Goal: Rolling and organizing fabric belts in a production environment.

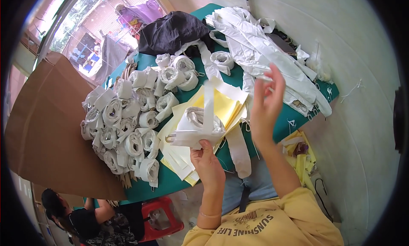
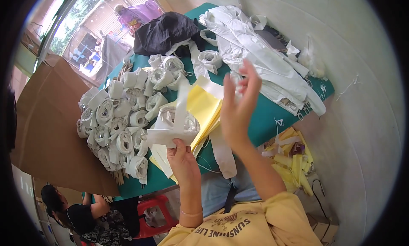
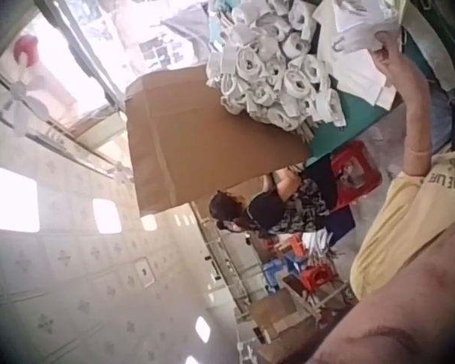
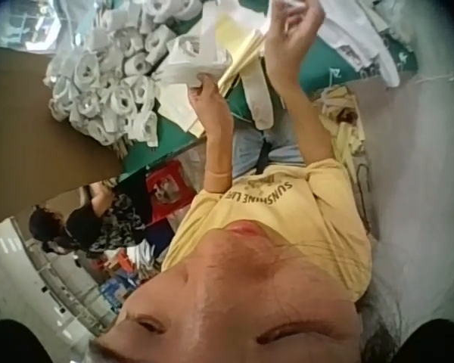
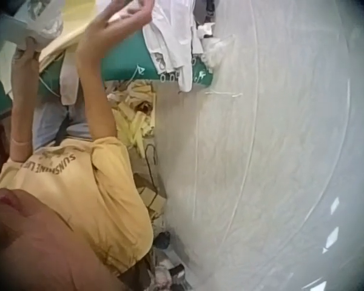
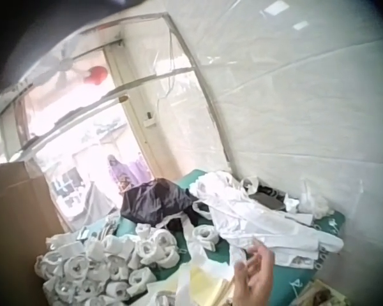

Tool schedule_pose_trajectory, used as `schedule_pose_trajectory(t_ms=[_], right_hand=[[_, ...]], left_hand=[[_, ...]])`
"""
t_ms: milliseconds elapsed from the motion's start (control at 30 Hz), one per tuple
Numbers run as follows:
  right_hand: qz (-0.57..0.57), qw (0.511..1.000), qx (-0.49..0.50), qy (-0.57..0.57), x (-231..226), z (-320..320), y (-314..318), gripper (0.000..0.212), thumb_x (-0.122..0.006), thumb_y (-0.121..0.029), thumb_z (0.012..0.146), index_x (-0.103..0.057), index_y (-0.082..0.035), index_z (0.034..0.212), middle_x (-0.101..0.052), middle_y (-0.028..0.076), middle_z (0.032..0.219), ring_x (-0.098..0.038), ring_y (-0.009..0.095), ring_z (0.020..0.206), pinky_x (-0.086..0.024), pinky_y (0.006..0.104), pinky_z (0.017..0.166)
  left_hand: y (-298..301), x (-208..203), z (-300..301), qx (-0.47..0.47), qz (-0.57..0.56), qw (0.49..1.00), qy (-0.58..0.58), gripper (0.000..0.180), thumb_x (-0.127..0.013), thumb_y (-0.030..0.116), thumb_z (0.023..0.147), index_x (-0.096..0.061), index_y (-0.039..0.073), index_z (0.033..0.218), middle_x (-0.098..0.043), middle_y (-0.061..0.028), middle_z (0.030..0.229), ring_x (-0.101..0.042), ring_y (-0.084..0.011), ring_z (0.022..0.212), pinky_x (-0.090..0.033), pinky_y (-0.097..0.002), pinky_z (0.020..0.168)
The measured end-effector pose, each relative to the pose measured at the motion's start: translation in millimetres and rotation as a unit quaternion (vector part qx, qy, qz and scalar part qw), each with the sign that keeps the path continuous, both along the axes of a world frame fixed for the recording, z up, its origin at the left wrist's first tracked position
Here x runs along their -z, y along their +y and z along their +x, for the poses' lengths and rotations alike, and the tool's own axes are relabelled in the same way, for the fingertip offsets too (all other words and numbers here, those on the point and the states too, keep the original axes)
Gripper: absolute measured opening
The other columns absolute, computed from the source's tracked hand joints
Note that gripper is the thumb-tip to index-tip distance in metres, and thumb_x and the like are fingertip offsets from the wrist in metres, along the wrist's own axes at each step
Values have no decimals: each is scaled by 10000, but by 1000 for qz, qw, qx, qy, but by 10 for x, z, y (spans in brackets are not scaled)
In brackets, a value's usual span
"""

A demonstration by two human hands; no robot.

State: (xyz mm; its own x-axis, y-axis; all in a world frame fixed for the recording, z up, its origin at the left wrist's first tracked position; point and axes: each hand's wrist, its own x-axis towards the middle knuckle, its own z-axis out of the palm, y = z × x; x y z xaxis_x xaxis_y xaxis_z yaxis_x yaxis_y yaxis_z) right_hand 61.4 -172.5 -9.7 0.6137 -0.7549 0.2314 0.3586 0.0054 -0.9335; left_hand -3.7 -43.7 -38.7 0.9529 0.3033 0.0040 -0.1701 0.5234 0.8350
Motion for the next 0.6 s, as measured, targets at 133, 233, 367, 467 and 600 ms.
schedule_pose_trajectory(t_ms=[133, 233, 367, 467, 600], right_hand=[[-440, 877, -125, -145, 66, -760, 480, 330, -643, -43, 796, -591, 8, 1118, -617, 122, 1052, -566, 257, 911, -455, 313, 766], [-412, 899, -93, -115, 115, -744, 557, 335, -647, -33, 762, -615, 3, 1093, -620, 106, 1093, -560, 262, 922, -438, 317, 776], [-416, 902, -70, -89, 57, -799, 544, 339, -640, -21, 756, -620, -14, 1094, -621, 94, 1099, -546, 245, 894, -407, 304, 791], [-385, 915, -99, -64, 32, -801, 529, 345, -644, -39, 748, -625, -36, 1092, -611, 88, 1095, -521, 238, 882, -380, 305, 803], [-378, 905, -189, -44, -30, -781, 418, 371, -663, -94, 742, -601, -49, 1105, -573, 74, 1072, -499, 240, 904, -354, 337, 815]], left_hand=[[89, 172, 29, 27, 3, 999, -18, 297, -587, 112, 903, -497, -25, 1151, -595, -84, 1081, -549, -143, 981, -412, -279, 901], [96, 121, -39, 57, 41, 996, -58, 266, -572, 60, 897, -510, -35, 1137, -604, -95, 1067, -578, -151, 940, -456, -269, 832], [38, 54, -108, 26, 85, 993, -80, 240, -559, 13, 885, -528, -44, 1116, -613, -107, 1056, -596, -157, 909, -481, -264, 776], [85, 59, -119, 23, 106, 989, -96, 262, -559, 38, 884, -531, -44, 1132, -606, -113, 1095, -594, -168, 949, -483, -282, 817], [116, 113, -96, -33, 170, 980, -100, 224, -567, 23, 890, -531, -58, 1095, -615, -102, 1035, -593, -161, 910, -480, -281, 802]])
